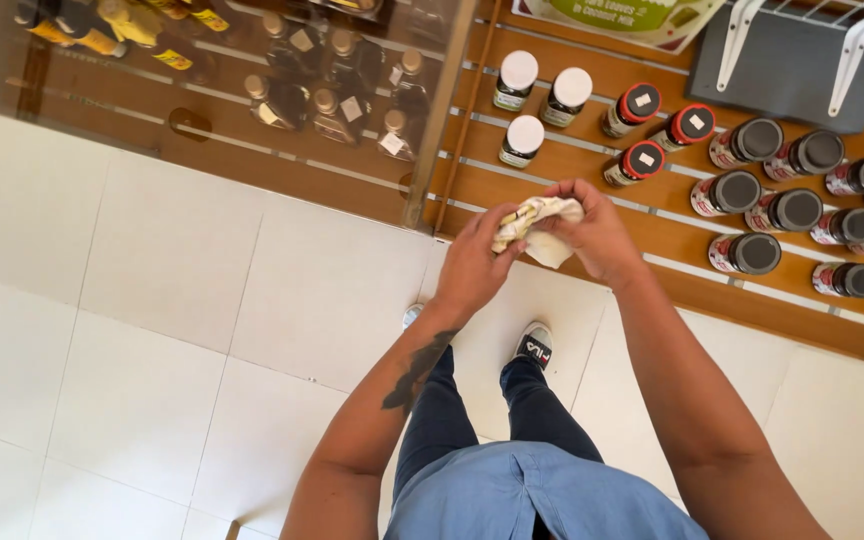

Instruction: Cleaning glass bottles and organizing gift items on display shelves in a retail environment.

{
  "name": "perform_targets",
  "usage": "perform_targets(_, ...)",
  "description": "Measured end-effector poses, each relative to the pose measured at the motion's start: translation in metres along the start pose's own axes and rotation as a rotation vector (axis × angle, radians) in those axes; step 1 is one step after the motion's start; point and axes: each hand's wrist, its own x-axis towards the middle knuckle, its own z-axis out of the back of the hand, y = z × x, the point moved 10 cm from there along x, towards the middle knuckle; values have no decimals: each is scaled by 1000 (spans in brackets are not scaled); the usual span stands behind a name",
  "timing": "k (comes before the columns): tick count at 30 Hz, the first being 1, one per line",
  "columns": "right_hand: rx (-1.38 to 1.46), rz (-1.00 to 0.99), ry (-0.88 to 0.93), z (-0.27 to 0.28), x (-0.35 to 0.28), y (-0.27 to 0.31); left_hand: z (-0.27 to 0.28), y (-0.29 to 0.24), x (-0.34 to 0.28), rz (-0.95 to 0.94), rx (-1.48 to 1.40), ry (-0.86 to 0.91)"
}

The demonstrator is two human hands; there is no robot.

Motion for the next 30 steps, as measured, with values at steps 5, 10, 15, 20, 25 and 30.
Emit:
perform_targets(5, 7, 131, 170, -69, 6, 98, 112, -39, 9, -248, -55, -282)
perform_targets(10, -89, 299, 366, -138, -11, 181, 201, -26, 9, -379, 84, -410)
perform_targets(15, -559, 85, 260, -175, -2, 167, 205, 26, 24, -154, 58, -260)
perform_targets(20, -724, 210, 286, -236, 32, 55, 140, 57, 48, -229, 125, -104)
perform_targets(25, -1513, 655, 247, -286, 41, 34, 165, 95, 41, -258, 301, -234)
perform_targets(30, -1494, 608, 313, -342, 66, 53, 210, 131, 58, -261, 358, -330)
